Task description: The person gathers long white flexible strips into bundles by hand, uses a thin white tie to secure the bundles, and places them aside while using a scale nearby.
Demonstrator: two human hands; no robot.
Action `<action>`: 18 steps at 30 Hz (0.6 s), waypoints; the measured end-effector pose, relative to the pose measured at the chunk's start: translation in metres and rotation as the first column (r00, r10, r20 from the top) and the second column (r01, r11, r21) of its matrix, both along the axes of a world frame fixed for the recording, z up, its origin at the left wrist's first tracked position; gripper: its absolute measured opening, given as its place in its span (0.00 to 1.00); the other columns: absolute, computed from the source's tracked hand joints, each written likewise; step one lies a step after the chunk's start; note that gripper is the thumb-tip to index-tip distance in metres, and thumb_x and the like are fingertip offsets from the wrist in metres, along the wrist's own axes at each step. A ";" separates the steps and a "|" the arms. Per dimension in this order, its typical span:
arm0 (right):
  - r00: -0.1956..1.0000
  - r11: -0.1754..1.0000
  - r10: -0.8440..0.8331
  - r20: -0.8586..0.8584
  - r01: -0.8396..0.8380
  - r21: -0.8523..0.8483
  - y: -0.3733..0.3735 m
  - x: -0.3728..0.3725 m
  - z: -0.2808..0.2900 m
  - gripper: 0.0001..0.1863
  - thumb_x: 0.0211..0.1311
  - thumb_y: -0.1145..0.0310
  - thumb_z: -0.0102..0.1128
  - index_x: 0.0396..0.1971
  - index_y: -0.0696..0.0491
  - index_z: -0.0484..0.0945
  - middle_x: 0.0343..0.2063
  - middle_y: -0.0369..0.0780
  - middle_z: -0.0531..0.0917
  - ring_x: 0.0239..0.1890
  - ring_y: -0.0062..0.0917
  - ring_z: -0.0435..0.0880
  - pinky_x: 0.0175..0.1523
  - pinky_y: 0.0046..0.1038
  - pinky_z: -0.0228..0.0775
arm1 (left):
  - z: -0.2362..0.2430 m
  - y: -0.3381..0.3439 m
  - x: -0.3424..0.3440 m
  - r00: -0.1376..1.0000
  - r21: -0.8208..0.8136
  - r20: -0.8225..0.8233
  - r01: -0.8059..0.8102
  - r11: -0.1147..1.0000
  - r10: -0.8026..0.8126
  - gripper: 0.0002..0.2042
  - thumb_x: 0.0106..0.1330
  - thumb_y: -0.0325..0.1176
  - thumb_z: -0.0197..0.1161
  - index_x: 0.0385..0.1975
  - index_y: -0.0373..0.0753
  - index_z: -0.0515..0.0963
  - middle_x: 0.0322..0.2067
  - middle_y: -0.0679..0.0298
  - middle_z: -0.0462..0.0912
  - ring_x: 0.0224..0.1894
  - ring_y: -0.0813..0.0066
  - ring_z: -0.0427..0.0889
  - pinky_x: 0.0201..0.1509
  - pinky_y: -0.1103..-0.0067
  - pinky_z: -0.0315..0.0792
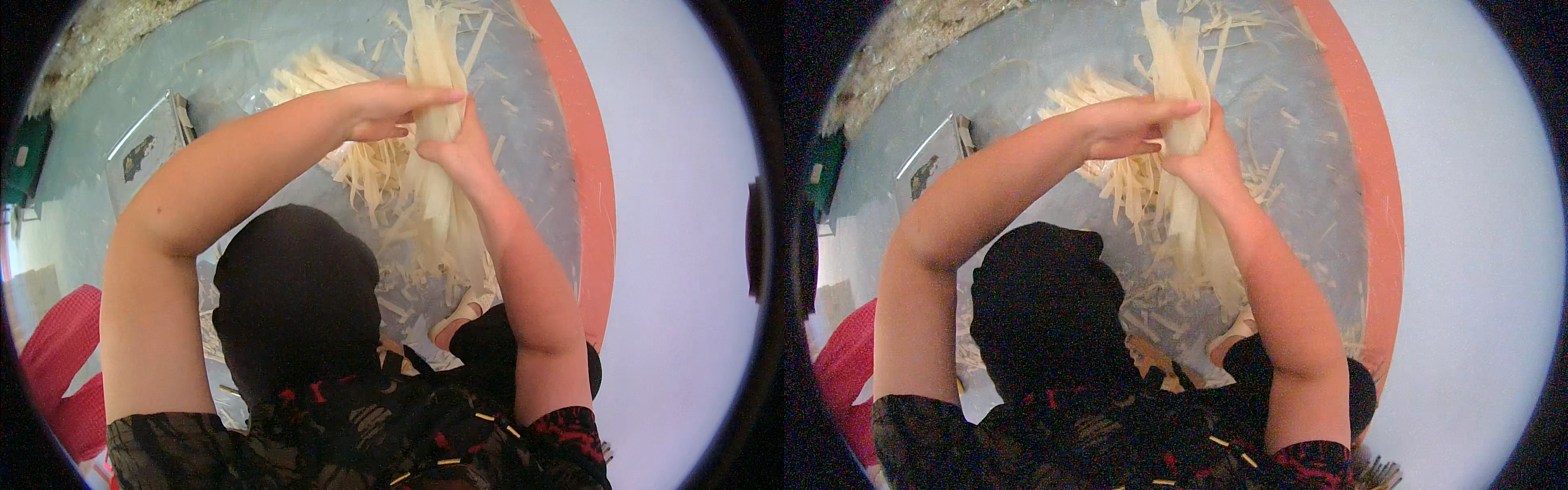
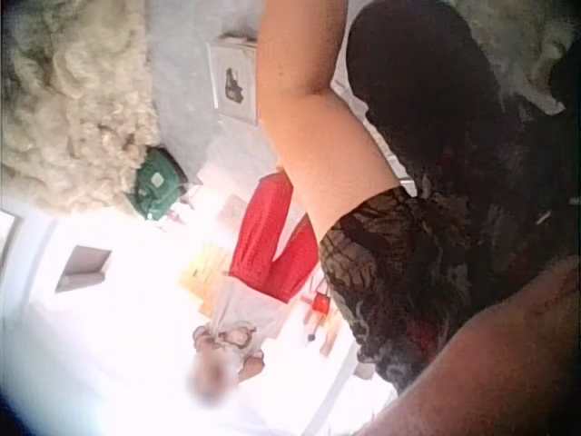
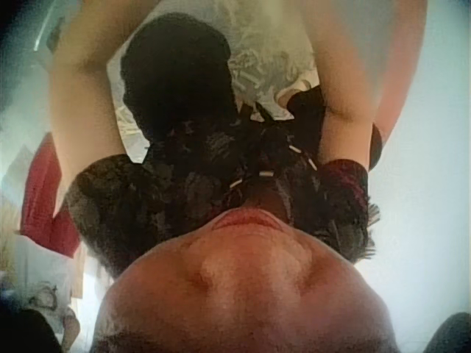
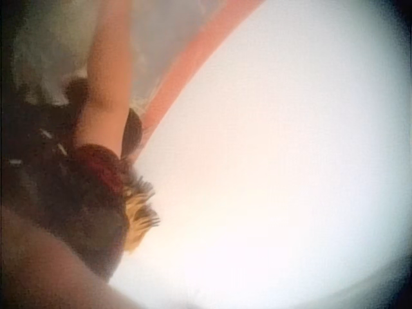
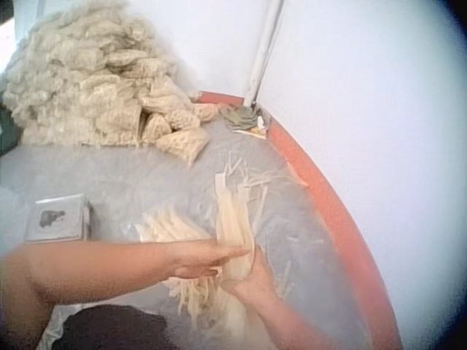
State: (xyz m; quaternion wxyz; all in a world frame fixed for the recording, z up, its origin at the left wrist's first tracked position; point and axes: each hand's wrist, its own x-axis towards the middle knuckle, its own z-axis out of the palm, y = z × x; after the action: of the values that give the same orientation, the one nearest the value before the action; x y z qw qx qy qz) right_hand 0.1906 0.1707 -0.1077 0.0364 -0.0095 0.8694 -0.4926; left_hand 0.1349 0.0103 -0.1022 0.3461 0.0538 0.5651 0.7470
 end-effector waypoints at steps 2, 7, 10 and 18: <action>0.994 0.998 -0.016 0.105 0.022 -0.057 0.012 -0.002 -0.018 0.47 0.36 0.69 0.68 0.63 0.52 0.56 0.47 0.47 0.79 0.50 0.38 0.80 0.55 0.33 0.71 | -0.034 -0.031 -0.010 0.991 -0.234 0.013 0.129 0.964 -0.130 0.31 0.59 0.53 0.68 0.54 0.35 0.71 0.51 0.56 0.75 0.49 0.66 0.77 0.52 0.71 0.72; 0.965 0.989 -0.072 0.251 0.101 -0.106 0.033 -0.004 -0.046 0.45 0.37 0.71 0.67 0.62 0.51 0.58 0.46 0.46 0.79 0.49 0.35 0.80 0.55 0.32 0.70 | -0.128 -0.076 -0.027 0.907 -0.760 -0.311 -0.058 0.647 -0.283 0.30 0.62 0.53 0.64 0.55 0.36 0.71 0.52 0.53 0.75 0.50 0.65 0.78 0.52 0.74 0.72; 0.982 0.991 -0.043 0.185 0.066 -0.120 0.033 -0.008 -0.056 0.44 0.37 0.70 0.67 0.61 0.51 0.59 0.47 0.45 0.79 0.50 0.34 0.80 0.56 0.32 0.70 | -0.175 -0.083 -0.031 0.915 -0.763 -0.322 -0.099 0.638 -0.244 0.27 0.64 0.50 0.61 0.56 0.36 0.72 0.49 0.54 0.77 0.48 0.67 0.78 0.51 0.75 0.72; 0.979 0.988 0.022 0.203 0.010 -0.154 0.034 -0.016 -0.059 0.48 0.37 0.67 0.71 0.64 0.53 0.59 0.52 0.45 0.78 0.54 0.32 0.77 0.60 0.31 0.66 | -0.181 -0.058 -0.031 0.870 0.292 0.477 -0.288 0.912 0.123 0.14 0.71 0.35 0.53 0.50 0.34 0.72 0.33 0.67 0.77 0.32 0.80 0.75 0.37 0.84 0.74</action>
State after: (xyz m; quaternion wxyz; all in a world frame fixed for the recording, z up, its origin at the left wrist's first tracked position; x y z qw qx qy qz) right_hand 0.1750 0.2048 -0.1662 0.1259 0.0357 0.8203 -0.5568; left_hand 0.1040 -0.0481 -0.2837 0.3685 -0.1199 0.3289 0.8612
